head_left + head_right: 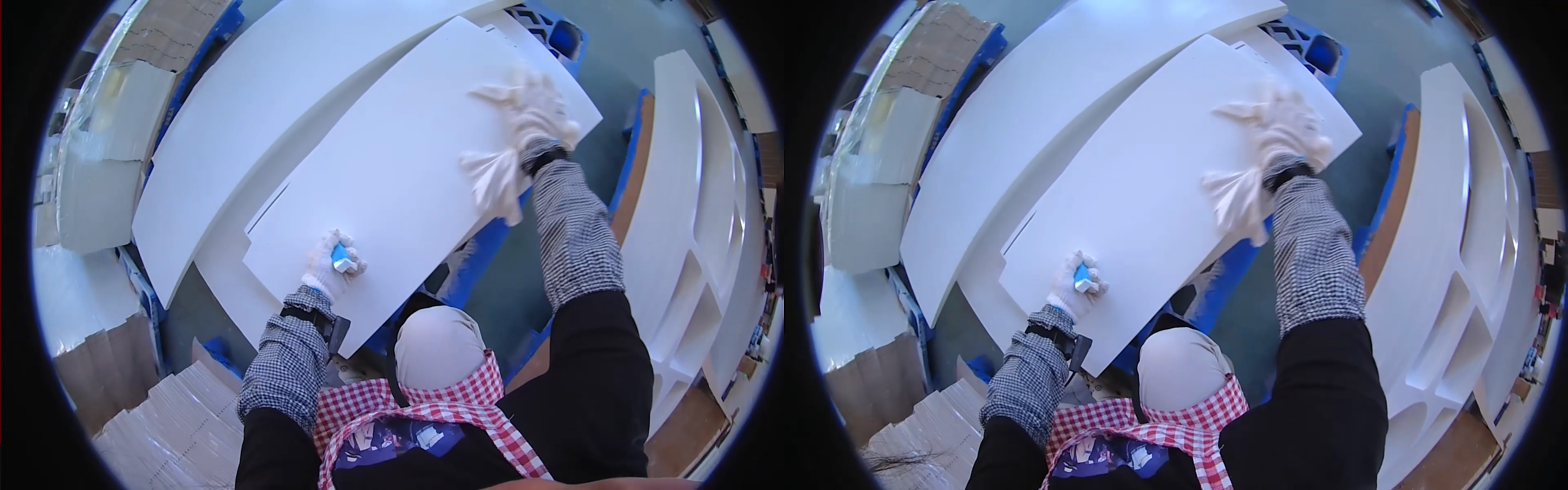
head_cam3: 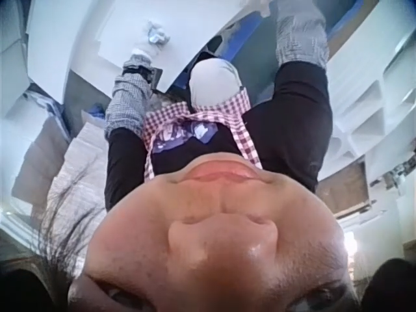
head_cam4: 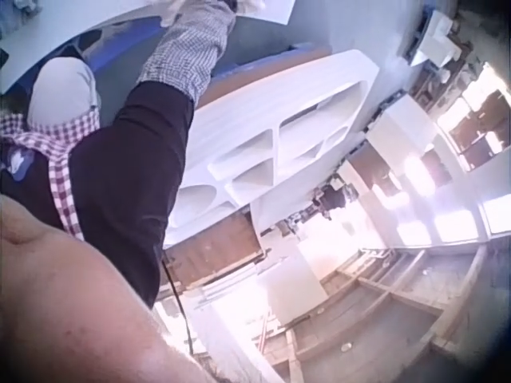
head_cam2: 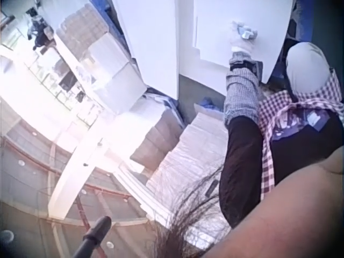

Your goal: Cleaning and wiping white furniture panels using a cloth and a blue cleaning block in a factory setting.

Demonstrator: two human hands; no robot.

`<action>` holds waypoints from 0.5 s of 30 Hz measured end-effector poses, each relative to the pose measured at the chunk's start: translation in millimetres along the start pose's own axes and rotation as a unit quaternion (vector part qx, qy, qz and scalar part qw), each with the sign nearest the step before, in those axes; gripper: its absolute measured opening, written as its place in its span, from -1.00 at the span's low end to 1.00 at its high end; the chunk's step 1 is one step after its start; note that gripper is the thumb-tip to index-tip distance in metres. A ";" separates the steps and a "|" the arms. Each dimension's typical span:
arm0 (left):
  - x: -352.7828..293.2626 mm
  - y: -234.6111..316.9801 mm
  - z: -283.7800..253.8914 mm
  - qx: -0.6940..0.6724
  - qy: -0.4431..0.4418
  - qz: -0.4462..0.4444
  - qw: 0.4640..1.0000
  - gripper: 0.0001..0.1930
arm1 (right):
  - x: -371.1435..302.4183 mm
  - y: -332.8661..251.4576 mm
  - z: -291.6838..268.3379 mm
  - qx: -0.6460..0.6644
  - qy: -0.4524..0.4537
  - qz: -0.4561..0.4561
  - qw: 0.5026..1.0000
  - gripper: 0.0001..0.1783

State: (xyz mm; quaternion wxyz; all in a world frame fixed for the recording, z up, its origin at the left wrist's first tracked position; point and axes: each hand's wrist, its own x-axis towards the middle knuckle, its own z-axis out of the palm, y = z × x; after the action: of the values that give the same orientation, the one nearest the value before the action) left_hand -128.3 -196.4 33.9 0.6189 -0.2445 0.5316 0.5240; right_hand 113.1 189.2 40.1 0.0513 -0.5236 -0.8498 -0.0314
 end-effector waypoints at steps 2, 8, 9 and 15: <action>-4.4 2.4 -0.1 0.000 0.021 0.002 1.000 -0.71 | 16.8 25.6 -2.1 0.002 -0.046 0.139 0.989 -0.29; -11.0 2.8 14.6 0.025 0.024 -0.022 0.999 -0.73 | 74.4 21.5 7.4 -0.026 -0.124 0.279 0.952 -0.35; -14.3 5.0 20.2 0.028 0.020 -0.019 0.999 -0.73 | 84.9 13.2 -0.5 -0.001 -0.158 0.211 0.965 -0.36; -20.0 3.7 22.9 0.056 0.052 -0.017 0.997 -0.70 | 82.8 -74.4 -16.2 0.118 -0.067 0.042 0.990 -0.04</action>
State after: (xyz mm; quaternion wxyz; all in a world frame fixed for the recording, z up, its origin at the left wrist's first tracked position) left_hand -120.2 -183.2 60.4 0.6118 -0.2451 0.5877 0.4692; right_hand 10.5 227.5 66.1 0.0570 -0.5502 -0.8263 0.1059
